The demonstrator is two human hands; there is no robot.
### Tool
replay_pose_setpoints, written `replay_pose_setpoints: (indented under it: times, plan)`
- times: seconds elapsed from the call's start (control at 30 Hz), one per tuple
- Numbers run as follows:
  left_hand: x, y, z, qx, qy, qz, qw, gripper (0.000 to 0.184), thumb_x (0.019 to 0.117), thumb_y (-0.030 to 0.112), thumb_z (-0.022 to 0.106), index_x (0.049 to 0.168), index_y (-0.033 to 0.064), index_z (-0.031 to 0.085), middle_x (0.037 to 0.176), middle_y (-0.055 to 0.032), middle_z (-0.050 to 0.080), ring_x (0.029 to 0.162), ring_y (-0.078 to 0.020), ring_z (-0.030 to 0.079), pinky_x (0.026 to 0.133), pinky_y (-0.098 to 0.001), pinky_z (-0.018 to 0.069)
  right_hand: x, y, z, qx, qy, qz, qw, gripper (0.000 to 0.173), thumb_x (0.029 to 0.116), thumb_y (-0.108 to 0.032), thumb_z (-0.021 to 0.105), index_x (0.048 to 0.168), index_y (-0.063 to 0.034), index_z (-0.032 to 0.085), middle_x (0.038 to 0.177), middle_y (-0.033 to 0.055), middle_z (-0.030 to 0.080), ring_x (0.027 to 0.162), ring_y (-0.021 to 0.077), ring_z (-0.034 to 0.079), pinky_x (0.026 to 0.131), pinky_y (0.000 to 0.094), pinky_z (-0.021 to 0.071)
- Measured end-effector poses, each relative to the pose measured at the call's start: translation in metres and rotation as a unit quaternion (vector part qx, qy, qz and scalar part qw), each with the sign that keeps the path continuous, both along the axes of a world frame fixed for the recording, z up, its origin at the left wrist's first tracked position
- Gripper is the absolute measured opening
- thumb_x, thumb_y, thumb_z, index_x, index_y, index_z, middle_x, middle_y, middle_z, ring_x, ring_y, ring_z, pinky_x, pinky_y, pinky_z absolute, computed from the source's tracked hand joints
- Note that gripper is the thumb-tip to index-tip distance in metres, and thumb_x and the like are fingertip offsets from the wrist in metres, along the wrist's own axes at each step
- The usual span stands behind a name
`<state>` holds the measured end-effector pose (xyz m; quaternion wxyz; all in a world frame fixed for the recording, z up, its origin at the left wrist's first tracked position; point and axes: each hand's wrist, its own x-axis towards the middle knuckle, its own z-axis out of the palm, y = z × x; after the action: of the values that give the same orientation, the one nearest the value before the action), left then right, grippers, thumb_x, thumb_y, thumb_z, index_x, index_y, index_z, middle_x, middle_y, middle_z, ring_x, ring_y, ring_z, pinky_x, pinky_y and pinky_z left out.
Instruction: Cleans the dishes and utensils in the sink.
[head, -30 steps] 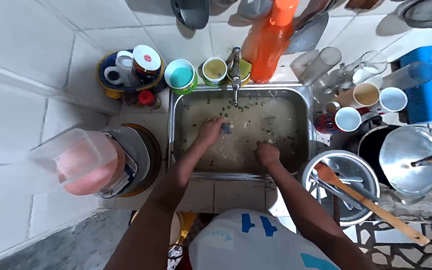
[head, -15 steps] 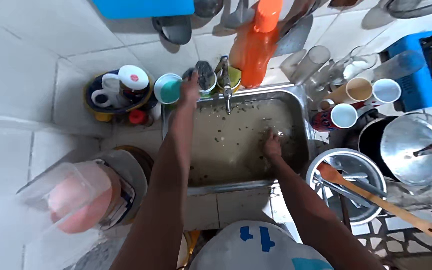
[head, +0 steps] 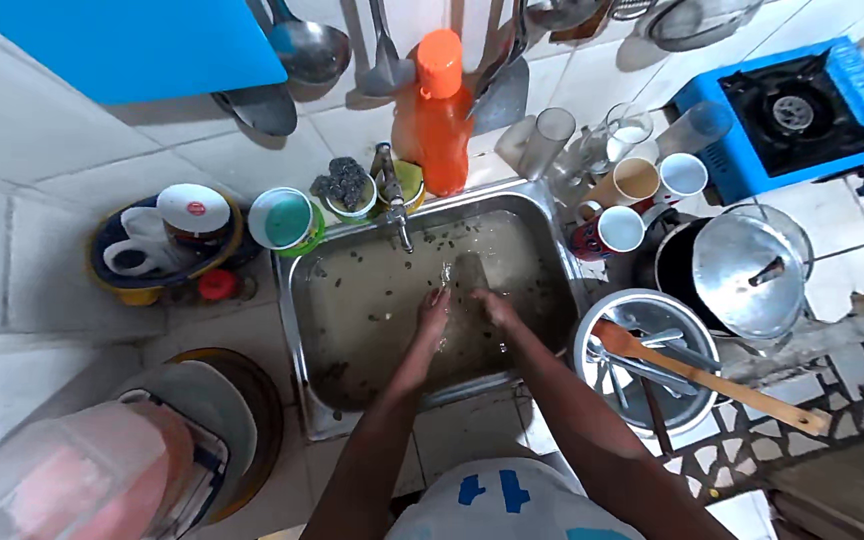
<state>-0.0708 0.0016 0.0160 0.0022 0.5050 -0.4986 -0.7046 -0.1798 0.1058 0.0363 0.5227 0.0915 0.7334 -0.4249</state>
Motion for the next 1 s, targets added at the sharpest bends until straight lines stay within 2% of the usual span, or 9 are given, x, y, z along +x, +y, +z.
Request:
replay_pose_setpoints:
  times: [0.1, 0.2, 0.3, 0.4, 0.53, 0.63, 0.8, 0.93, 1.0]
  plan:
    - [-0.011, -0.004, 0.000, 0.108, 0.044, 0.065, 0.991, 0.063, 0.1071, 0.052, 0.044, 0.156, 0.0132, 0.038, 0.141, -0.0193, 0.056, 0.121, -0.0324, 0.059, 0.098, -0.0506, 0.0513, 0.018, 0.007, 0.015, -0.104, -0.127, -0.040, 0.986, 0.032, 0.1066, -0.034, 0.048, 0.116, -0.0052, 0.059, 0.080, 0.0046, 0.060, 0.061, 0.0121, 0.057, 0.058, 0.0276, 0.0521]
    - [-0.006, -0.014, 0.009, 0.171, 0.104, 0.138, 0.970, 0.052, 0.1039, 0.052, 0.050, 0.143, 0.0182, 0.053, 0.127, -0.0119, 0.066, 0.112, -0.0273, 0.065, 0.091, -0.0485, 0.0559, 0.028, 0.018, 0.013, -0.177, -0.194, -0.007, 0.965, 0.032, 0.1085, -0.034, 0.040, 0.102, -0.0077, 0.057, 0.070, 0.0028, 0.063, 0.057, 0.0130, 0.060, 0.060, 0.0297, 0.0560]
    - [0.004, -0.024, 0.013, 0.102, 0.110, 0.148, 0.977, 0.045, 0.1040, 0.037, 0.058, 0.144, 0.0178, 0.050, 0.135, -0.0112, 0.060, 0.116, -0.0261, 0.060, 0.092, -0.0474, 0.0521, 0.033, 0.017, 0.002, -0.186, -0.204, -0.075, 0.958, 0.049, 0.1090, -0.045, 0.036, 0.134, -0.0048, 0.049, 0.101, 0.0135, 0.066, 0.083, 0.0241, 0.067, 0.076, 0.0404, 0.0587]
    - [0.015, -0.023, 0.020, -0.009, 0.100, 0.123, 0.987, 0.060, 0.0990, 0.028, 0.069, 0.150, 0.0162, 0.040, 0.148, -0.0120, 0.050, 0.125, -0.0282, 0.054, 0.097, -0.0498, 0.0504, 0.038, 0.004, -0.017, -0.154, -0.203, -0.194, 0.947, 0.064, 0.1068, -0.060, 0.031, 0.138, -0.0058, 0.048, 0.101, 0.0171, 0.066, 0.082, 0.0273, 0.068, 0.070, 0.0402, 0.0595]
    - [0.028, -0.010, 0.040, -0.127, 0.157, 0.104, 0.974, 0.075, 0.0907, 0.019, 0.078, 0.152, 0.0100, 0.036, 0.141, -0.0162, 0.053, 0.121, -0.0251, 0.059, 0.097, -0.0426, 0.0539, 0.040, -0.009, -0.020, -0.155, -0.203, -0.237, 0.937, 0.056, 0.1111, -0.048, 0.029, 0.142, -0.0046, 0.045, 0.116, 0.0204, 0.063, 0.092, 0.0291, 0.067, 0.075, 0.0417, 0.0584]
    - [0.035, -0.008, 0.051, -0.169, 0.197, 0.132, 0.957, 0.080, 0.0886, 0.013, 0.079, 0.153, 0.0102, 0.032, 0.136, -0.0150, 0.055, 0.112, -0.0214, 0.064, 0.094, -0.0387, 0.0572, 0.043, -0.015, -0.021, -0.099, -0.117, -0.136, 0.979, 0.042, 0.1130, -0.029, 0.029, 0.133, 0.0001, 0.051, 0.105, 0.0171, 0.065, 0.082, 0.0234, 0.066, 0.071, 0.0375, 0.0580]
    - [0.049, -0.027, 0.041, -0.120, 0.080, 0.263, 0.954, 0.064, 0.1009, 0.030, 0.067, 0.155, 0.0178, 0.035, 0.140, -0.0169, 0.054, 0.110, -0.0278, 0.063, 0.084, -0.0450, 0.0574, 0.027, -0.009, -0.003, -0.006, 0.236, 0.221, 0.946, 0.040, 0.1046, -0.021, 0.057, 0.142, -0.0054, 0.059, 0.144, 0.0247, 0.057, 0.127, 0.0425, 0.059, 0.106, 0.0617, 0.0475]
    - [0.067, -0.042, 0.014, -0.051, -0.030, 0.321, 0.945, 0.060, 0.1046, 0.042, 0.058, 0.154, 0.0152, 0.037, 0.145, -0.0191, 0.051, 0.118, -0.0330, 0.060, 0.089, -0.0496, 0.0552, 0.002, 0.004, -0.023, 0.014, 0.398, 0.014, 0.917, 0.054, 0.1050, -0.017, 0.052, 0.154, 0.0019, 0.039, 0.159, 0.0303, 0.036, 0.144, 0.0450, 0.042, 0.118, 0.0548, 0.0394]
    - [0.075, -0.043, -0.008, -0.041, -0.074, 0.321, 0.943, 0.056, 0.1066, 0.047, 0.051, 0.152, 0.0149, 0.040, 0.136, -0.0194, 0.053, 0.105, -0.0308, 0.060, 0.078, -0.0469, 0.0541, -0.003, 0.004, -0.038, 0.047, 0.381, -0.051, 0.922, 0.060, 0.1080, -0.022, 0.048, 0.157, 0.0067, 0.029, 0.160, 0.0337, 0.031, 0.148, 0.0463, 0.035, 0.123, 0.0521, 0.0319]
